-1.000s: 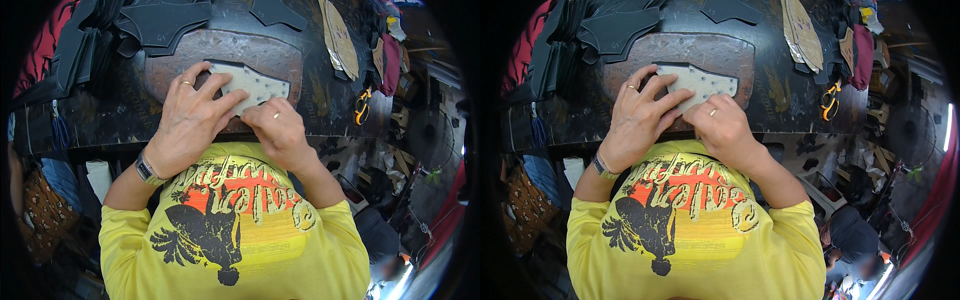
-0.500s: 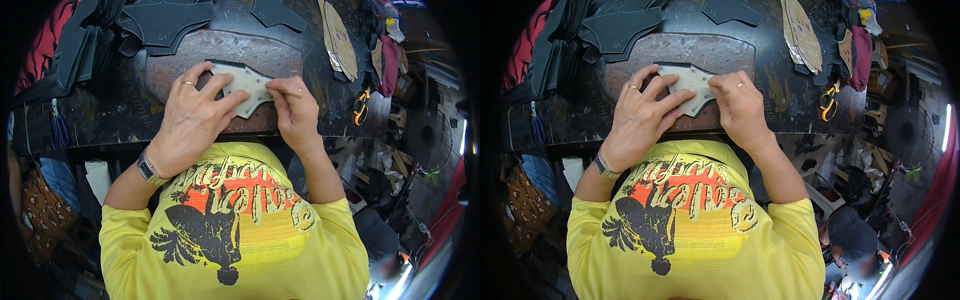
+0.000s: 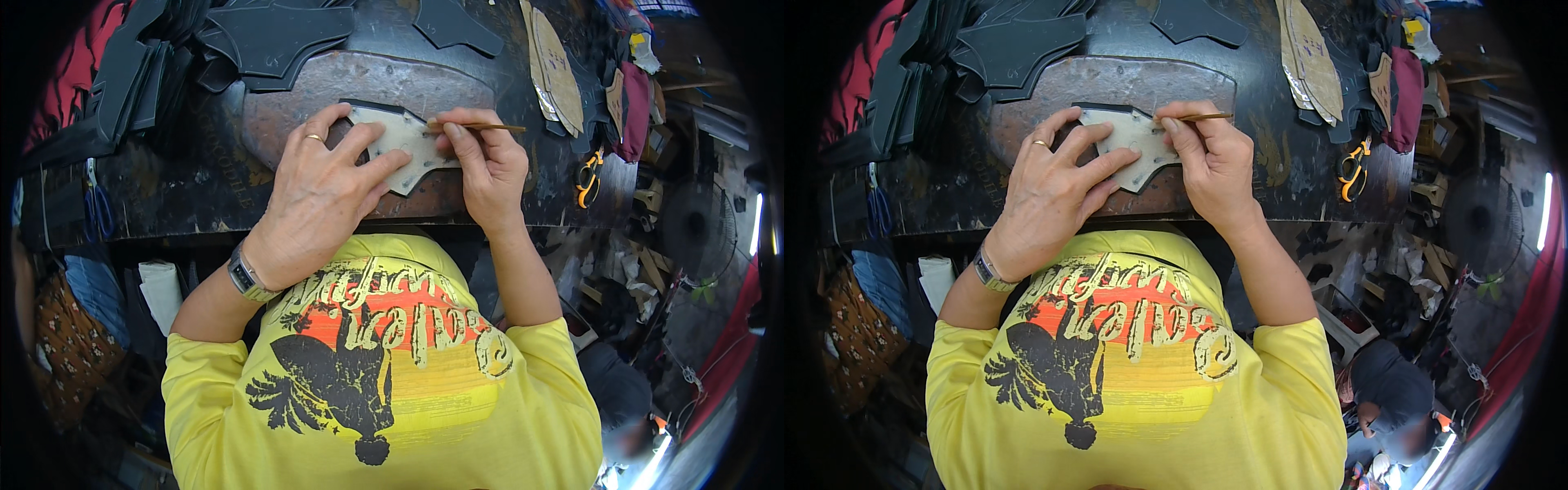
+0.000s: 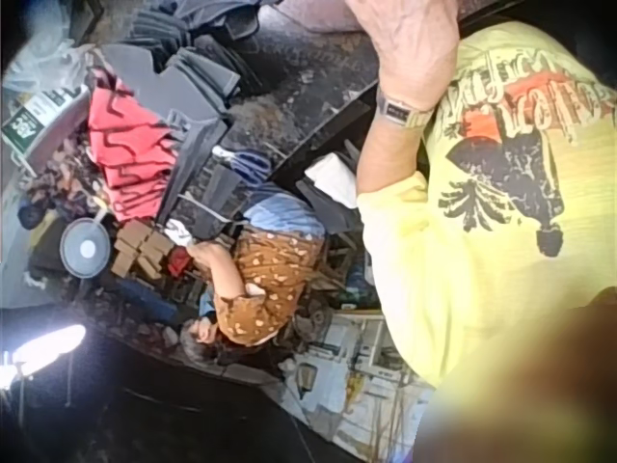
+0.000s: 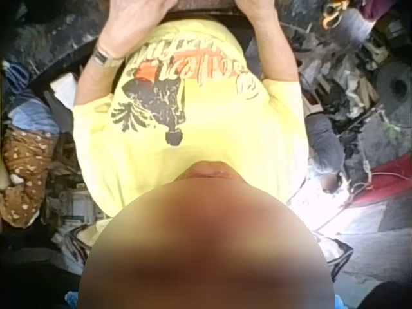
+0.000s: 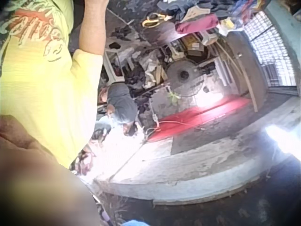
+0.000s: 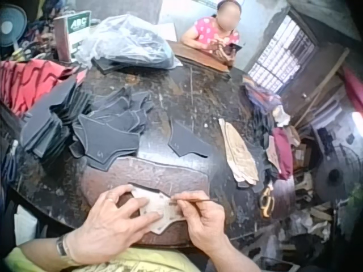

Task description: The person places a light-colored template on a dark fabric piece and uses a small marking tool to trace or mark points along the template edges. They repeat this process on multiple fabric pieces, moving templates and fabric as needed.

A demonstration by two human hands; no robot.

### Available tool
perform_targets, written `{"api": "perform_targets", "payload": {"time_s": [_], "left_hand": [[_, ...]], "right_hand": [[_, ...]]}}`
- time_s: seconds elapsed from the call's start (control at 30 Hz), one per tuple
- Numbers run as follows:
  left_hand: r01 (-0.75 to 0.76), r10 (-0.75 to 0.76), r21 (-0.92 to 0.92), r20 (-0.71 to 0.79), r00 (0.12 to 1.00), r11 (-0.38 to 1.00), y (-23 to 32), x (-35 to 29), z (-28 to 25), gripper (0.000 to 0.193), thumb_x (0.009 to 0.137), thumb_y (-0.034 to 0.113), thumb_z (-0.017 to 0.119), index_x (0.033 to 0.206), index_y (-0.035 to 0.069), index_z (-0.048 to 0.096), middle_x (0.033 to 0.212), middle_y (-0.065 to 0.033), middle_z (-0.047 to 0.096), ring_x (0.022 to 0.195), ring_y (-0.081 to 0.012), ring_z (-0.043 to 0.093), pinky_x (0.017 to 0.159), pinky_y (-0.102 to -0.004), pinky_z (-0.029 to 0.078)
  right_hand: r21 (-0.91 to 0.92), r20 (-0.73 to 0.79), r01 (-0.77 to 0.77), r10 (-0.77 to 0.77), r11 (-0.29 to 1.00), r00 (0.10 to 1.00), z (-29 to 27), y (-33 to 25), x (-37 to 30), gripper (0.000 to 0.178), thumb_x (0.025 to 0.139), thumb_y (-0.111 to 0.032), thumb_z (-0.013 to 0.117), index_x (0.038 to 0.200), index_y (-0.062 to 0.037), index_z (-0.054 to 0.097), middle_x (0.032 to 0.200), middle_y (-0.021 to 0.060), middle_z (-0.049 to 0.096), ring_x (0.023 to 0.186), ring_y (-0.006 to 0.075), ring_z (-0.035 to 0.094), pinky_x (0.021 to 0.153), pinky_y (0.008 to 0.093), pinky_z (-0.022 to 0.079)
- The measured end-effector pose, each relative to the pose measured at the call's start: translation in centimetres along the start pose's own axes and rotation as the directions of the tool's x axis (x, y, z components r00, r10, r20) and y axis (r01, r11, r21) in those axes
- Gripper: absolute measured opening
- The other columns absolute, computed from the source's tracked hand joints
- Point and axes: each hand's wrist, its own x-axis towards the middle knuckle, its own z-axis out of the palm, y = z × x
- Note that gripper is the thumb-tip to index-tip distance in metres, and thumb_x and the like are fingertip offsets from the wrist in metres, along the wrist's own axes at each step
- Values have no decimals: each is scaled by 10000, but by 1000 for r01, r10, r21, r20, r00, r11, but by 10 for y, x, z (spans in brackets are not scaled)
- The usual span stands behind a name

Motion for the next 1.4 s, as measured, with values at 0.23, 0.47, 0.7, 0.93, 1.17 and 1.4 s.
{"api": "perform_targets", "payload": {"time_s": [0.23,0.47,0.7,0.93,1.17,1.4], "left_hand": [[0,0,7,-11,1000,1000,1,-1,2,436,837,174,802,1267,204,730,1339,-49,592,1344,-383,475,1078,-488,427],[40,-43,-77,-36,998,996,-1,-2,0,413,837,163,801,1238,154,701,1316,-70,634,1322,-366,526,1095,-472,431],[14,-23,-200,-41,999,980,-23,-9,-3,340,859,110,779,1188,88,695,1328,-100,637,1378,-324,547,1110,-461,458],[-10,5,-214,-22,1000,977,-30,-13,-2,282,897,100,757,1177,99,724,1348,-108,652,1399,-321,554,1112,-454,471],[-44,38,-145,-45,998,989,-28,-12,-1,310,872,89,764,1177,84,710,1306,-112,647,1387,-309,556,1096,-451,474],[-57,48,-193,-50,998,979,-28,-14,-2,307,882,78,757,1182,54,699,1320,-131,648,1393,-323,551,1125,-464,449]], "right_hand": [[-320,93,394,-386,861,918,20,3,10,133,1023,34,611,1105,22,715,1024,78,760,872,130,698,785,282,570],[646,146,-192,127,738,981,4,-2,4,144,1055,-55,612,1140,14,706,1037,88,745,882,108,670,828,266,554],[209,328,63,-131,976,936,12,-2,-5,112,976,9,650,1061,26,722,1016,93,708,891,185,682,815,296,534],[169,364,53,-113,984,925,9,-9,1,141,936,36,669,1067,12,715,972,109,707,886,251,694,810,347,546],[152,388,17,-75,988,918,7,-9,6,155,956,24,669,1099,7,728,952,116,733,851,226,716,786,308,557],[-69,305,256,-224,964,926,17,-13,3,153,949,52,654,1084,18,718,987,128,733,833,225,722,762,313,565]]}}
